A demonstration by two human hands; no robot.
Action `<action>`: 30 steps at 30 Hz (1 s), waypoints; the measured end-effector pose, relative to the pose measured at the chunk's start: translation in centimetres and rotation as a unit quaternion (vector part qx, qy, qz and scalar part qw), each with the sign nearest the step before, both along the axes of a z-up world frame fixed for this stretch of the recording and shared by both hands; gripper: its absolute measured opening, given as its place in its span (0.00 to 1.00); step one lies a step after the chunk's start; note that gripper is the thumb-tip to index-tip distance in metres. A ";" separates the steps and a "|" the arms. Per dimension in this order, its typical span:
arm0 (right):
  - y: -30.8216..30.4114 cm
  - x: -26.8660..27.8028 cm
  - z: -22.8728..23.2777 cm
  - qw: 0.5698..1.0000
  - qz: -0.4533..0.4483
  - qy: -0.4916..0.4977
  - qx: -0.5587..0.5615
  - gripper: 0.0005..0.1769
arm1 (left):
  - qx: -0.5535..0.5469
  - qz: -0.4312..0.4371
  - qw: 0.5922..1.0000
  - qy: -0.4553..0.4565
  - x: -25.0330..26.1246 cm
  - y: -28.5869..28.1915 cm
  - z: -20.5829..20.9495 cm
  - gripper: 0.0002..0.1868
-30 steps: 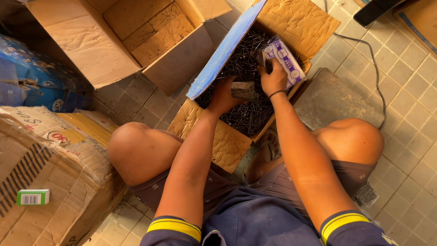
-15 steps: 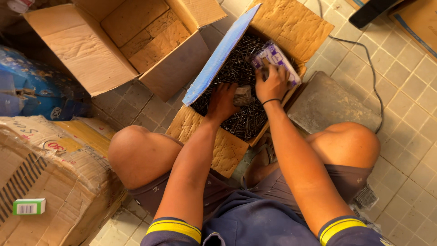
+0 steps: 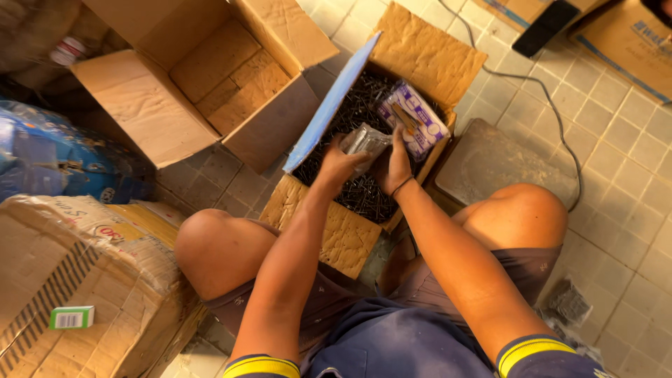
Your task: The person scoops loose metal nails from a large cardboard box into small plastic bags, weighs the bags on a scale, and places the filled bags on the floor.
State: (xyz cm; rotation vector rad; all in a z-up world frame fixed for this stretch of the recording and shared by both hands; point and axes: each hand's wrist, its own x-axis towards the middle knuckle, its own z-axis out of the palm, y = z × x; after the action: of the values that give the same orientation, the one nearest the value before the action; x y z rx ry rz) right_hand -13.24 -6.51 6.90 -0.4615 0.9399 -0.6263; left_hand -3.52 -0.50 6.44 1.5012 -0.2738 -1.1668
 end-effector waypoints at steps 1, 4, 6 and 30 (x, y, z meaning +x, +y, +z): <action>-0.1 0.0 0.4 1.000 0.006 -0.003 -0.002 0.59 | -0.002 0.006 1.000 -0.003 -0.5 0.0 0.5 0.45; 0.0 0.2 0.7 0.995 -0.008 -0.059 0.076 0.54 | -0.001 0.065 0.998 -0.008 -1.3 0.4 1.3 0.42; -0.2 0.3 0.1 0.992 0.005 0.003 0.129 0.52 | 0.079 -0.029 0.994 -0.069 -1.2 0.6 1.1 0.31; -0.9 0.5 4.1 0.756 0.255 0.379 -0.468 0.33 | -0.215 0.139 0.900 0.354 -1.4 -0.5 1.0 0.52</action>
State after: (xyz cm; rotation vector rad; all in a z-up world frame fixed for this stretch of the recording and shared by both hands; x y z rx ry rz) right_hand -12.73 -7.38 11.04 -1.9286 1.1296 -0.3449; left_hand -4.90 -0.98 7.48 0.6370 0.1741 -1.2393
